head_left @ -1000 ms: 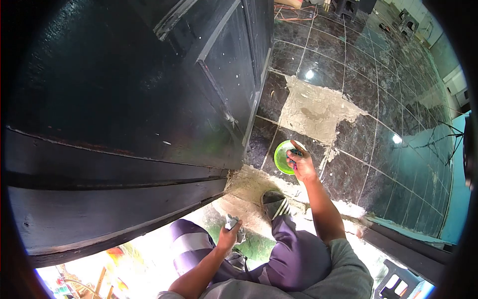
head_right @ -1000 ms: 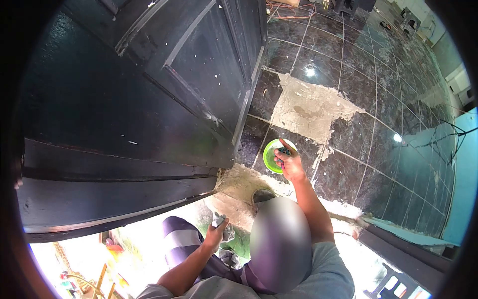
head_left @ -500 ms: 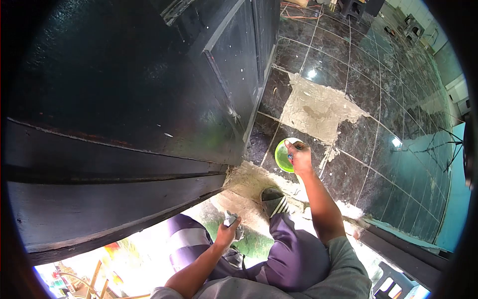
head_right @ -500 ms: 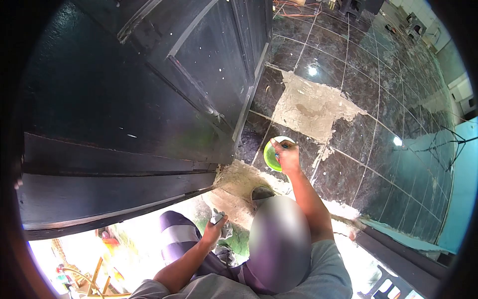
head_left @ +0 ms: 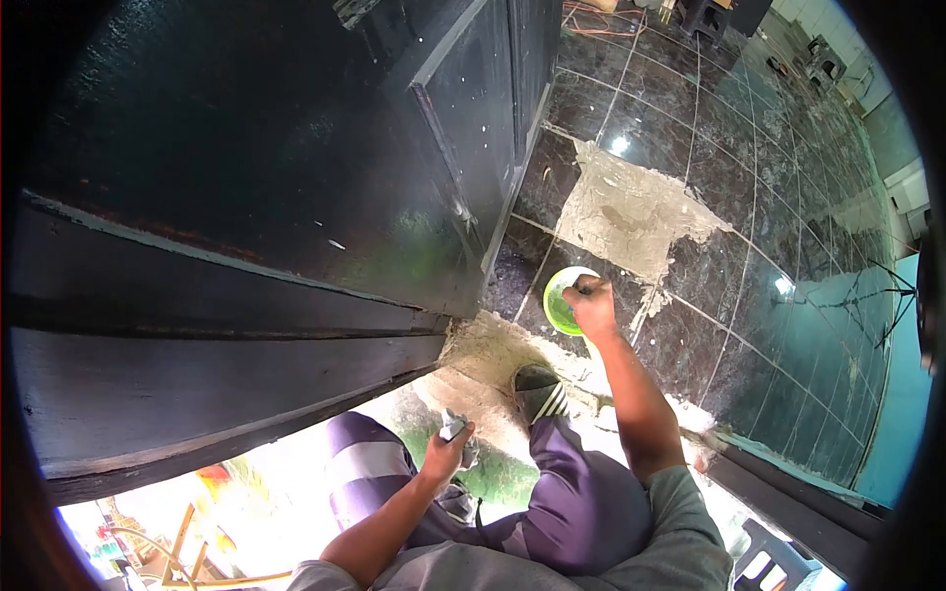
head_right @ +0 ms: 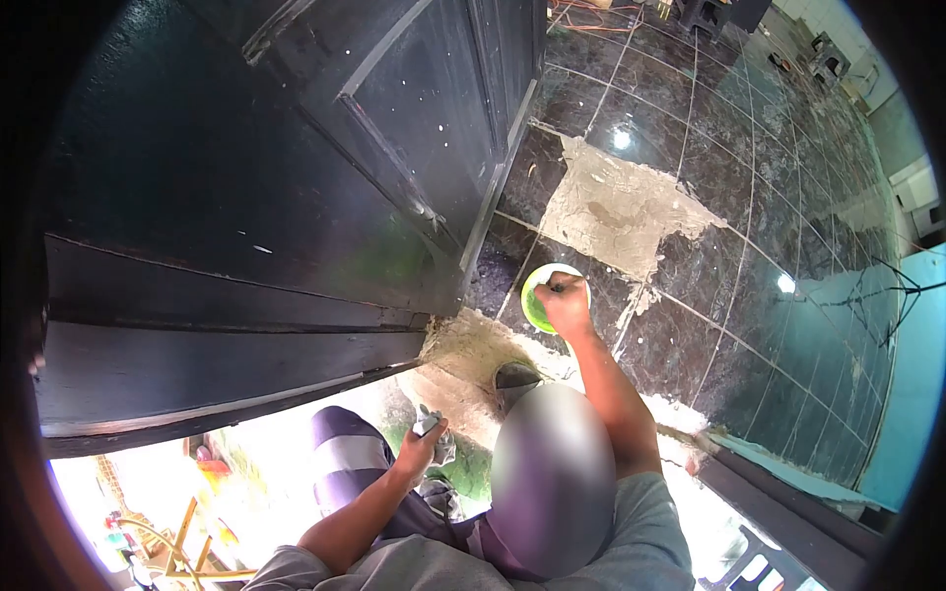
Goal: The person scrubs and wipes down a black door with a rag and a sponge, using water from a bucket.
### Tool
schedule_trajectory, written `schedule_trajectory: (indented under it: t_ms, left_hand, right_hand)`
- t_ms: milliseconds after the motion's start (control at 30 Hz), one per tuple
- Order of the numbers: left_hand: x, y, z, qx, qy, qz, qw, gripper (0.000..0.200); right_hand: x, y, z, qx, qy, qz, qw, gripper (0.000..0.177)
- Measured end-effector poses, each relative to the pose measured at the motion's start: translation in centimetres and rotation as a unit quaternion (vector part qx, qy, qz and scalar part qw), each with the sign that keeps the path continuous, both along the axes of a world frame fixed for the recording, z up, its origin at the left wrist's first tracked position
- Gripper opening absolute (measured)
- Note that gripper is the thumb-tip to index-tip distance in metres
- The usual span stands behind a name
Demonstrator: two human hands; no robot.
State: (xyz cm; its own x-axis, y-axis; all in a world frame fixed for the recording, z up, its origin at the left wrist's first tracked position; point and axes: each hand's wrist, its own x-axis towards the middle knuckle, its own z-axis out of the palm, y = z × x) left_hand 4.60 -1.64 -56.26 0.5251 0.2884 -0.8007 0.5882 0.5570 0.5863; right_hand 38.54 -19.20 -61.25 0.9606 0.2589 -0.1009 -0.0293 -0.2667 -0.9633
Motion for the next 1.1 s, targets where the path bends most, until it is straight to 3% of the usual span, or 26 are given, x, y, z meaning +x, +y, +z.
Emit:
schedule_trajectory:
  t_ms: [367, 567, 633, 667, 700, 767, 833, 933, 967, 1000, 1033, 1100]
  left_hand:
    - [-1.4, 0.9, -1.0, 0.018, -0.009, 0.011, 1.000, 0.018]
    - [-2.3, 1.5, -1.0, 0.033, -0.011, 0.009, 0.999, 0.018]
    - [-1.8, 1.9, 0.1, 0.032, -0.010, 0.001, 0.999, 0.018]
    - [-1.9, 2.1, 0.0, 0.031, -0.020, 0.001, 0.999, 0.018]
    - [-2.1, 2.3, -0.4, 0.028, -0.032, 0.002, 0.999, 0.017]
    - [-2.2, 2.7, 0.0, 0.042, -0.062, -0.008, 0.997, 0.016]
    - [-1.9, 3.1, 1.7, 0.040, -0.057, -0.007, 0.998, 0.015]
    - [-1.8, 3.4, 3.6, 0.018, -0.055, 0.011, 0.998, 0.010]
    - [-1.8, 3.5, 3.2, 0.013, -0.060, 0.027, 0.998, 0.010]
    - [-2.1, 3.8, 2.5, 0.010, -0.065, 0.045, 0.997, 0.009]
    - [-2.5, 4.3, 1.5, -0.015, -0.075, 0.040, 0.996, 0.008]
    - [-3.0, 4.2, 1.7, -0.012, -0.055, 0.034, 0.998, 0.008]
  right_hand:
    - [-0.1, 0.0, 0.7, 0.008, -0.010, -0.019, 1.000, 0.029]
    - [-0.6, -0.4, 1.3, -0.092, -0.039, 0.006, 0.995, 0.020]
    - [-0.5, -1.2, 3.3, -0.171, -0.055, 0.080, 0.980, 0.020]
    - [-0.5, -1.6, 4.5, -0.211, -0.061, 0.116, 0.969, 0.023]
    - [0.3, -2.0, 5.2, -0.227, -0.068, 0.200, 0.951, 0.045]
    - [2.0, -2.5, 7.7, -0.261, -0.108, 0.269, 0.921, 0.056]
    - [3.1, -2.4, 14.8, -0.263, -0.167, 0.292, 0.904, 0.070]
    - [2.0, -1.6, 30.5, -0.118, -0.212, 0.225, 0.944, 0.079]
    - [1.2, -2.3, 34.2, -0.052, -0.170, 0.203, 0.963, 0.077]
    - [0.7, -2.8, 36.3, 0.016, -0.127, 0.180, 0.975, 0.076]
    - [0.6, -3.1, 36.1, 0.082, -0.177, 0.158, 0.968, 0.072]
    - [-0.2, -4.4, 32.4, 0.322, 0.004, 0.198, 0.926, 0.070]
